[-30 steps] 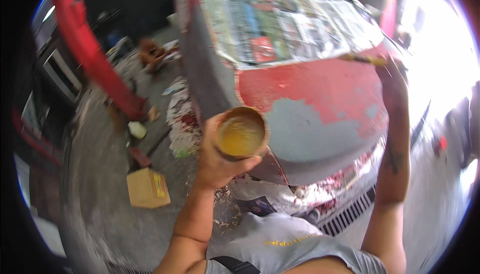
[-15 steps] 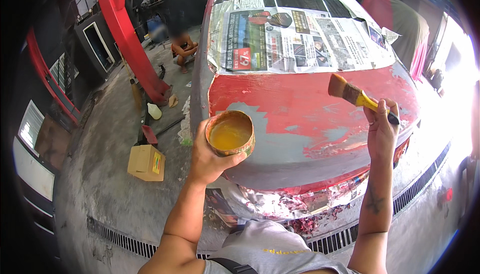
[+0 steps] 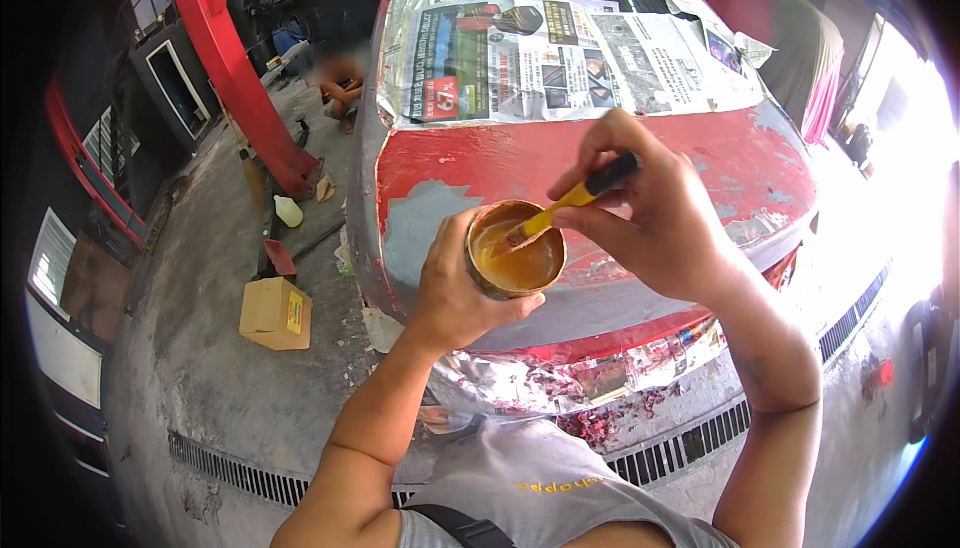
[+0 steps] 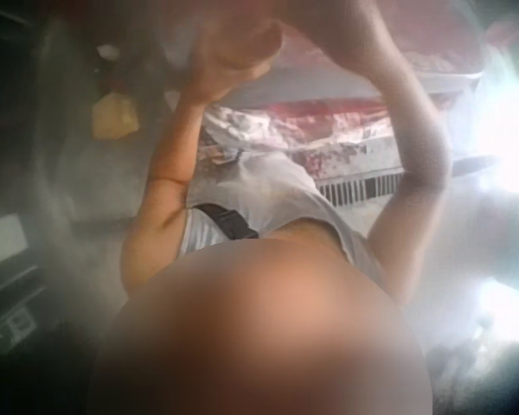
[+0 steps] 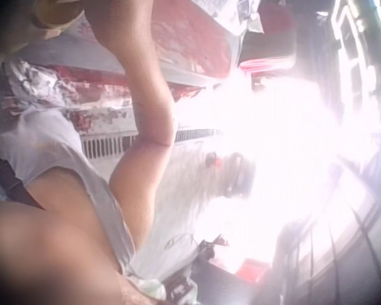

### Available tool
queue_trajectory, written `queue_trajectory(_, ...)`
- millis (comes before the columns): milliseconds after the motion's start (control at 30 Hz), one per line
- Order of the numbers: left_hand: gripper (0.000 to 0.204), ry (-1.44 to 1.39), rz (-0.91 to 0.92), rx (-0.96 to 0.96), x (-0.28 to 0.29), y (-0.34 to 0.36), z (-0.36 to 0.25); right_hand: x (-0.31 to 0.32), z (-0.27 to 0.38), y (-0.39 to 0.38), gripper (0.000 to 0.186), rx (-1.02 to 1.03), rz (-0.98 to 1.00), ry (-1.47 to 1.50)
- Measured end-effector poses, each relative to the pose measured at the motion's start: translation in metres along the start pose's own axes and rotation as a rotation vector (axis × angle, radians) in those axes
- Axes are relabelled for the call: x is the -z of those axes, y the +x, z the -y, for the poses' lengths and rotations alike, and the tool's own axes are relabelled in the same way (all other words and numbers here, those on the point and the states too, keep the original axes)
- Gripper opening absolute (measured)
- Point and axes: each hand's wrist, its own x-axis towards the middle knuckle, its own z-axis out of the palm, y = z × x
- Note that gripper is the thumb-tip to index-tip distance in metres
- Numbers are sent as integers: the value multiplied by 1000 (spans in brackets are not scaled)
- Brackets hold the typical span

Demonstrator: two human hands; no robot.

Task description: The person pours liquid from a yellow jug into a paint can, then uses a brush to apply red paint to the hood of a car. The person holds the can in one hand and paints with the other.

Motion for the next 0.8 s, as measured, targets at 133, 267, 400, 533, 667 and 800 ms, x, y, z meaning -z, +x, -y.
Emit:
queue_trajectory(133,96,19,23,-28,-7,7,0,3,6,14,36,-63,128,-194)
queue_trajectory(267,96,106,46,-68,-9,15,5,7,-16,14,30,-49,81,-215)
queue_trajectory(400,94,172,87,-51,-10,21,12,19,-65,13,30,-417,-145,253)
queue_trajectory(533,90,1,66,-15,-9,31,23,12,-107,-11,23,-594,-434,683)
queue_trajectory(667,92,-74,30,-23,-3,37,36,-6,-128,-32,11,-561,-614,985)
queue_trajectory(800,90,-105,-17,51,9,35,50,-1,-133,-23,12,-484,-698,1106)
